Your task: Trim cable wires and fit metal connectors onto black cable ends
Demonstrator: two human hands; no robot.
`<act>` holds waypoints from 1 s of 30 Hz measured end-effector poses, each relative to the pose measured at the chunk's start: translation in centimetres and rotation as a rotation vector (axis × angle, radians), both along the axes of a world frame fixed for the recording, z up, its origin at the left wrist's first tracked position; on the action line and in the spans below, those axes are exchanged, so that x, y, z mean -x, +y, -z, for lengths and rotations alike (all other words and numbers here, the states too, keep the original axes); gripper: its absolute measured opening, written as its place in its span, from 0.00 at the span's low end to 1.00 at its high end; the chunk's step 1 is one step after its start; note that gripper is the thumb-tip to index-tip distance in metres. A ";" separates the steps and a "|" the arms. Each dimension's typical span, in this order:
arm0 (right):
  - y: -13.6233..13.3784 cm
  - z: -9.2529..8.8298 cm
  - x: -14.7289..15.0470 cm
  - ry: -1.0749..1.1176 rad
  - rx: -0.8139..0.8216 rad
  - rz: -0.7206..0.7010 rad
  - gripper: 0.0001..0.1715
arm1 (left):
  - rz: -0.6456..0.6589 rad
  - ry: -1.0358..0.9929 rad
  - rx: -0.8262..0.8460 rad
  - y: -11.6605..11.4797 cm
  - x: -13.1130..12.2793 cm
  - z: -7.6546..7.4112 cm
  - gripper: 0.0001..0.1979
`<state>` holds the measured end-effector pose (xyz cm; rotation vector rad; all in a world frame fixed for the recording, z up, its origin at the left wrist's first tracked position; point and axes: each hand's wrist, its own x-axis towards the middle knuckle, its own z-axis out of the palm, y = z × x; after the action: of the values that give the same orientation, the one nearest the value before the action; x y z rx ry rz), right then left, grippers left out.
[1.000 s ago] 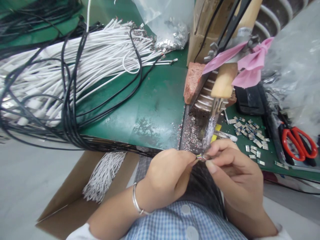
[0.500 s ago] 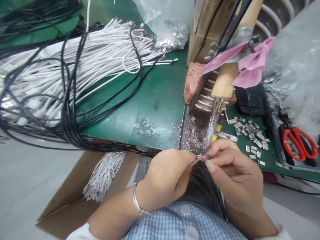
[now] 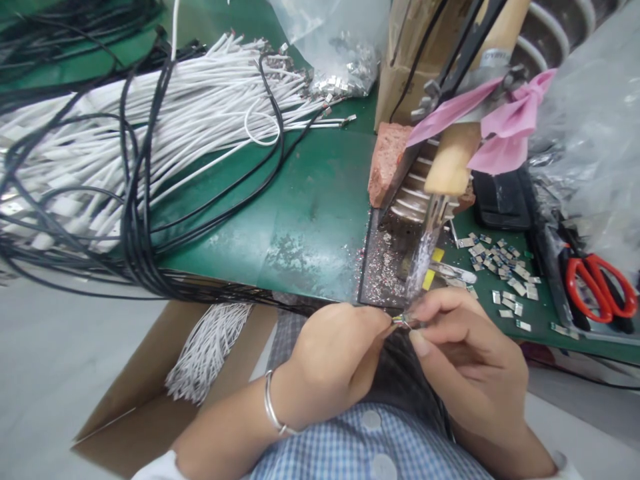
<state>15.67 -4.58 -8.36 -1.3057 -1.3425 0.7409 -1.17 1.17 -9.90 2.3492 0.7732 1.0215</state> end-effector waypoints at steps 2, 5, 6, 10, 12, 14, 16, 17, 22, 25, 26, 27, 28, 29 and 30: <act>-0.2 0.0 -0.1 -0.026 -0.021 -0.009 0.13 | 0.005 0.007 -0.008 -0.1 0.1 0.0 0.10; -0.5 0.2 -0.3 -0.082 -0.075 -0.034 0.14 | 0.012 0.000 -0.014 -0.3 0.2 0.2 0.10; -0.7 0.3 -0.4 -0.106 -0.095 -0.046 0.15 | 0.015 -0.001 -0.009 -0.3 0.2 0.3 0.10; -1.1 0.6 -0.8 -0.177 -0.149 -0.088 0.15 | 0.053 0.003 0.015 -0.6 0.2 0.6 0.11; -1.2 0.7 -0.9 -0.195 -0.173 -0.106 0.15 | 0.070 -0.001 0.020 -0.7 0.2 0.6 0.12; -1.3 0.7 -0.9 -0.209 -0.197 -0.118 0.16 | 0.078 -0.002 0.024 -0.7 0.2 0.6 0.13; -1.3 0.7 -0.9 -0.221 -0.214 -0.121 0.16 | 0.082 -0.003 0.026 -0.8 0.3 0.7 0.13; -1.3 0.6 -0.9 -0.226 -0.219 -0.122 0.17 | 0.083 -0.005 0.027 -0.9 0.4 0.7 0.13; -1.6 0.4 -1.0 -0.227 -0.207 -0.142 0.16 | 0.094 -0.035 0.048 -1.0 0.5 0.8 0.14; -1.8 0.3 -1.2 -0.219 -0.172 -0.165 0.15 | 0.108 -0.057 0.077 -0.9 0.5 0.8 0.14; -1.9 0.2 -1.3 -0.205 -0.146 -0.164 0.14 | 0.113 -0.066 0.086 -0.9 0.6 0.8 0.13; -1.9 0.2 -1.5 -0.181 -0.122 -0.153 0.13 | 0.118 -0.077 0.095 -0.9 0.6 0.8 0.12; -1.9 0.2 -1.7 -0.144 -0.099 -0.122 0.12 | 0.118 -0.091 0.104 -0.9 0.7 0.8 0.11; -1.8 0.3 -2.0 -0.093 -0.085 -0.068 0.12 | 0.119 -0.102 0.114 -0.8 0.8 0.9 0.10; -1.8 0.4 -2.3 -0.033 -0.077 0.004 0.11 | 0.121 -0.115 0.123 -0.9 0.9 0.9 0.10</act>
<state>17.95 -6.37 -8.73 -1.2644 -1.3808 0.6610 -2.04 0.32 -10.81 2.1834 0.6246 1.0182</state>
